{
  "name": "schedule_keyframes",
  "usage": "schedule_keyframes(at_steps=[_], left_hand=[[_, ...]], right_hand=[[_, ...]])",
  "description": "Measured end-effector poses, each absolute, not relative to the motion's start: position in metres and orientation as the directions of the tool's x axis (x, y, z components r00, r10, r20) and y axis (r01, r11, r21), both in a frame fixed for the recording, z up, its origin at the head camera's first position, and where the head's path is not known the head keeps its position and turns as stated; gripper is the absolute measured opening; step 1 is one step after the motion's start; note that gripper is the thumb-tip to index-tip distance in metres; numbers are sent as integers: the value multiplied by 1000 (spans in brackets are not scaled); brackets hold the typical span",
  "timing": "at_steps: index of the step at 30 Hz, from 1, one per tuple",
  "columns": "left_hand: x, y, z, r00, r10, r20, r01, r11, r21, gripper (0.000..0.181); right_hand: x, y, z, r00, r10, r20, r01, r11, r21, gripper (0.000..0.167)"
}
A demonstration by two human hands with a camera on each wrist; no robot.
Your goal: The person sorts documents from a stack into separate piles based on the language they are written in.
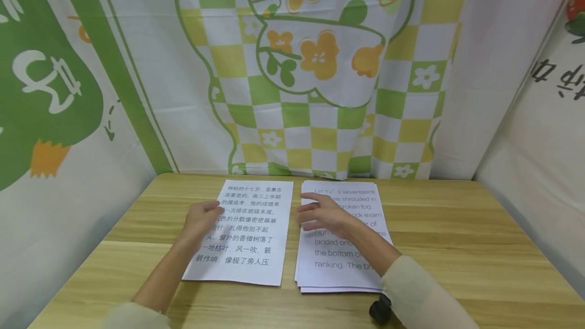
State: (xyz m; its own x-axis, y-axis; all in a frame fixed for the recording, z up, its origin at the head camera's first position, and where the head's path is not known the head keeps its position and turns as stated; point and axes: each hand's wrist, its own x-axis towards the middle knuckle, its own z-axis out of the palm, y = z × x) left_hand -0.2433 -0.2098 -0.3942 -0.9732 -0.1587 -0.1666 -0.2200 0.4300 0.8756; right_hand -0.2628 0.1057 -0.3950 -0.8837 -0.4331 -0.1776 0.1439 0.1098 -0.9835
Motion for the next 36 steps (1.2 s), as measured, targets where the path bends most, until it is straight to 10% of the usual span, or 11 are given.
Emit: schedule_keyframes(at_steps=[36], left_hand=[[-239, -88, -394, -954, 190, -232, -192, 208, 959, 43]], right_hand=[[-236, 247, -391, -979, -132, -155, 116, 261, -958, 73]])
